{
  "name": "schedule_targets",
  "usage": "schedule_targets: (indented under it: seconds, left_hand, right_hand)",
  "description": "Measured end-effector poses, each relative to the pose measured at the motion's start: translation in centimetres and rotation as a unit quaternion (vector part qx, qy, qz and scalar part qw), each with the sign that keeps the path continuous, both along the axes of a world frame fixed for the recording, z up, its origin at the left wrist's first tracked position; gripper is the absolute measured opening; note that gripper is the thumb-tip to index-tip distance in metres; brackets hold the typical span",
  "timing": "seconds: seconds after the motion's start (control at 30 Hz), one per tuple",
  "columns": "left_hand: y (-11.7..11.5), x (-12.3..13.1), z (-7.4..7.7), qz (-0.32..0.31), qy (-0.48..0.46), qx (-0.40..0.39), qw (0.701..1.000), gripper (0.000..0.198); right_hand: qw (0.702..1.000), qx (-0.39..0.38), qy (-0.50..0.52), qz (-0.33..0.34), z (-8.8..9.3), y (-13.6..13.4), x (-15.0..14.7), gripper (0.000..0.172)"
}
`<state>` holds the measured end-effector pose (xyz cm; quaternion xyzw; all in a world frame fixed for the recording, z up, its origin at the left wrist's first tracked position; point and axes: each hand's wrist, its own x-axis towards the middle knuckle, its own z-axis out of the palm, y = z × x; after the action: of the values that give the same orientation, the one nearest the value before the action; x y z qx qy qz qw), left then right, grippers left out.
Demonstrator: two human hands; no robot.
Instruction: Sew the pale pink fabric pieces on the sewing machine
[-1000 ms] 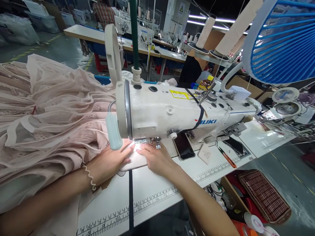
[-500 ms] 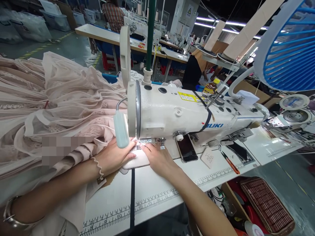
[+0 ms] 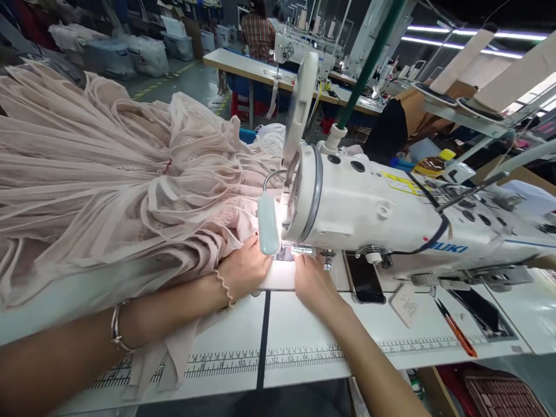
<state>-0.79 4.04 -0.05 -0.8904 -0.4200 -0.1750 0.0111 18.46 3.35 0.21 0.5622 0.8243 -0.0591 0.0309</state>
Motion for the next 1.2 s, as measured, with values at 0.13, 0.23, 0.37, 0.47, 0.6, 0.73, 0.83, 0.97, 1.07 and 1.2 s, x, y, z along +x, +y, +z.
schedule_targets:
  seconds: [0.13, 0.23, 0.37, 0.47, 0.6, 0.73, 0.83, 0.97, 1.07, 1.2]
  left_hand:
    - [-0.5, 0.2, 0.7, -0.026, 0.052, 0.000, 0.998, 0.035]
    - [0.4, -0.2, 1.0, 0.004, 0.055, -0.034, 0.998, 0.026]
    - [1.8, -0.8, 0.7, 0.018, -0.016, -0.107, 0.994, 0.018]
    - [2.1, -1.0, 0.5, 0.012, -0.027, -0.130, 0.991, 0.023]
    - [2.0, -0.9, 0.5, 0.004, -0.020, -0.135, 0.991, 0.027]
    - [2.0, -0.9, 0.4, 0.004, -0.016, -0.133, 0.991, 0.032]
    - [2.1, -0.9, 0.2, 0.004, -0.019, -0.124, 0.992, 0.028]
    - [2.0, -0.9, 0.4, 0.004, -0.028, -0.112, 0.993, 0.023]
    - [1.9, -0.9, 0.5, 0.006, -0.029, -0.113, 0.993, 0.023]
    - [1.9, -0.9, 0.8, 0.003, -0.025, -0.107, 0.994, 0.021]
  right_hand:
    - [0.998, -0.008, -0.032, -0.055, 0.2, 0.3, -0.7, 0.035]
    - [0.998, 0.012, -0.031, -0.047, 0.7, 0.0, -0.9, 0.036]
    - [1.000, 0.015, -0.019, 0.008, 1.1, -0.5, -0.8, 0.035]
    - [0.999, 0.019, -0.030, 0.013, 1.1, -0.7, -0.7, 0.042]
    - [0.999, 0.037, -0.036, 0.006, 0.7, -0.8, -0.5, 0.058]
    - [0.998, 0.051, -0.017, 0.027, 0.2, -0.8, -0.2, 0.060]
    - [0.998, 0.061, -0.008, 0.033, -0.1, -0.8, 0.0, 0.060]
    - [0.998, 0.052, -0.022, 0.027, 0.2, -0.9, 0.1, 0.064]
    - [0.999, 0.029, -0.019, 0.029, 0.5, -1.0, 0.2, 0.066]
    - [1.000, 0.010, -0.014, 0.019, 0.8, -0.9, 0.2, 0.066]
